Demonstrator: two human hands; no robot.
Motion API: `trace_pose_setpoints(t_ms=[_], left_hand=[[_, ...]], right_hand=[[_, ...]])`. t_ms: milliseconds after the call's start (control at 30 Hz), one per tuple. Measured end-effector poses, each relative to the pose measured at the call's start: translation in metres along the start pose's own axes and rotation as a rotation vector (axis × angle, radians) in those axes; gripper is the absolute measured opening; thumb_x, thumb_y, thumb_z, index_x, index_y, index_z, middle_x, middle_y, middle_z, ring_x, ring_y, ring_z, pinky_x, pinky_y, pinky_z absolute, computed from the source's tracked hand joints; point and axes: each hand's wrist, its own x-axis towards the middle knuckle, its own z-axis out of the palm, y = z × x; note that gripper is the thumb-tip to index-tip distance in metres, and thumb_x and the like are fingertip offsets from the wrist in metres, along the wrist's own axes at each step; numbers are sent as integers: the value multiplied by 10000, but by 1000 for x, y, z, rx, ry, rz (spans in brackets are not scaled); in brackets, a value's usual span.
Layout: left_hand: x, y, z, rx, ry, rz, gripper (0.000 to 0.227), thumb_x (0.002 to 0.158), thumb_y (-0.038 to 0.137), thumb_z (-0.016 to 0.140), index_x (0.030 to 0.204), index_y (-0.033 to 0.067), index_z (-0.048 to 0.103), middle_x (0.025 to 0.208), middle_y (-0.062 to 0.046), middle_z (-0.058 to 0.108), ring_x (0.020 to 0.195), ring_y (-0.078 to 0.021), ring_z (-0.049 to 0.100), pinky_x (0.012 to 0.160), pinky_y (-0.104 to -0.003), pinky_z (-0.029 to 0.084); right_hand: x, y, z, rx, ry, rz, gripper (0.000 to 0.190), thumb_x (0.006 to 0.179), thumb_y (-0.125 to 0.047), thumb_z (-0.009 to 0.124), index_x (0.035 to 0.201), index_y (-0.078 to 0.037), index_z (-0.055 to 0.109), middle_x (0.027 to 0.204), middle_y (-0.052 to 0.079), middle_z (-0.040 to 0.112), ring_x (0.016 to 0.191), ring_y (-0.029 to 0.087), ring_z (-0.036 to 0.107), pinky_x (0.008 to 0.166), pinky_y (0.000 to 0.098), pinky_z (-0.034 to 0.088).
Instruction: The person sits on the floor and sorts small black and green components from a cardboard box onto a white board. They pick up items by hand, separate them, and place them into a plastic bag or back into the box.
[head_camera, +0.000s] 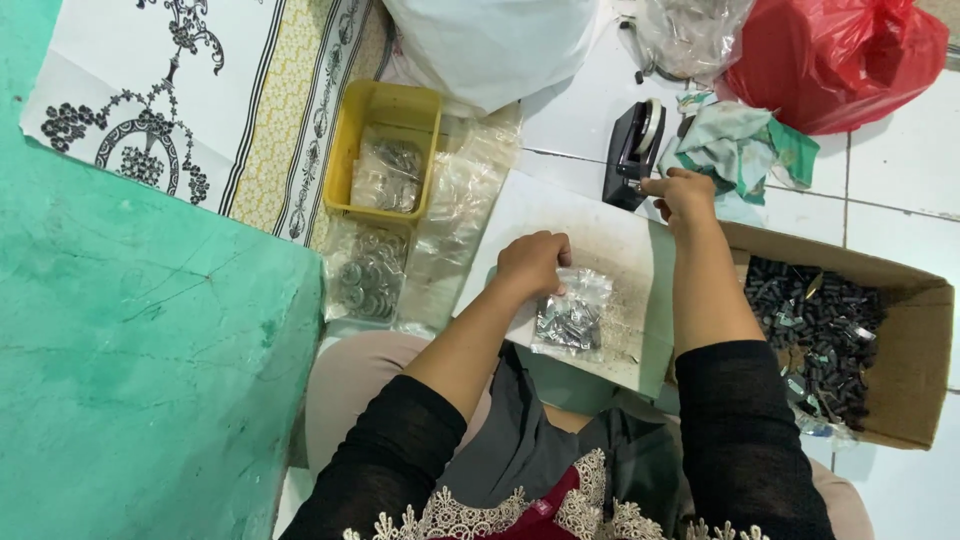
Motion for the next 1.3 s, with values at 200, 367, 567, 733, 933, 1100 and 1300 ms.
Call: trace_pose_setpoints(t_ms=[200, 367, 567, 733, 933, 1100, 1300], left_hand=[[-3, 3, -2, -3, 6, -6, 353, 731, 111, 876, 1049, 101, 724, 982, -131, 685, 1011, -376, 695, 829, -551, 549], [-4, 4, -5, -9, 7, -3, 348, 731, 115, 877, 1044, 106, 726, 977, -125, 688, 1004, -368, 699, 823, -539, 555], [-4, 3, -1, -2, -5, 0, 363, 729, 117, 877, 1056, 99, 720, 989, -128, 684, 1016, -375, 690, 837, -553, 546], [-6, 4, -5, -1, 3, 12, 375, 729, 119, 877, 1067, 92, 717, 1000, -139, 684, 1030, -386, 690, 840, -557, 547], [-9, 3, -6, -13, 4, 36, 359, 722, 125, 882, 1040, 92, 718, 987, -141, 686, 1028, -398, 695, 836, -542, 551], [-7, 4, -7, -4, 2, 21, 357, 713, 138, 894, 1024, 113, 721, 975, -120, 685, 1023, -384, 698, 837, -531, 550], [-12, 8, -12, 1, 15, 6, 357, 715, 139, 889, 1030, 119, 723, 971, -108, 685, 1023, -371, 695, 858, -512, 543]], right_hand=[[-2, -4, 2, -53, -35, 46, 672, 770, 14, 835, 1386, 66, 572, 1104, 282, 692, 769, 258, 718, 582, 277, 512], [34, 16, 15, -139, -15, 63, 535, 735, 28, 850, 1228, 95, 653, 910, 241, 724, 719, 265, 730, 567, 314, 551], [30, 13, 20, -220, -9, 91, 210, 756, 35, 803, 933, 75, 698, 696, 185, 675, 591, 254, 668, 561, 338, 532], [40, 24, 24, -328, 8, 52, 400, 711, 94, 819, 1082, 123, 674, 868, 269, 716, 830, 372, 742, 692, 466, 576], [-41, -24, 17, -501, 128, 17, 607, 821, 77, 674, 1372, 70, 420, 1101, 230, 680, 1054, 428, 697, 885, 633, 555], [-49, -12, 4, -475, 357, -164, 687, 934, 67, 676, 1483, -35, 275, 1220, 264, 631, 1158, 430, 670, 940, 590, 577], [-127, -15, -16, 163, 55, -451, 637, 945, 5, 736, 1506, -68, 444, 842, 30, 640, 657, 91, 547, 583, 207, 422]])
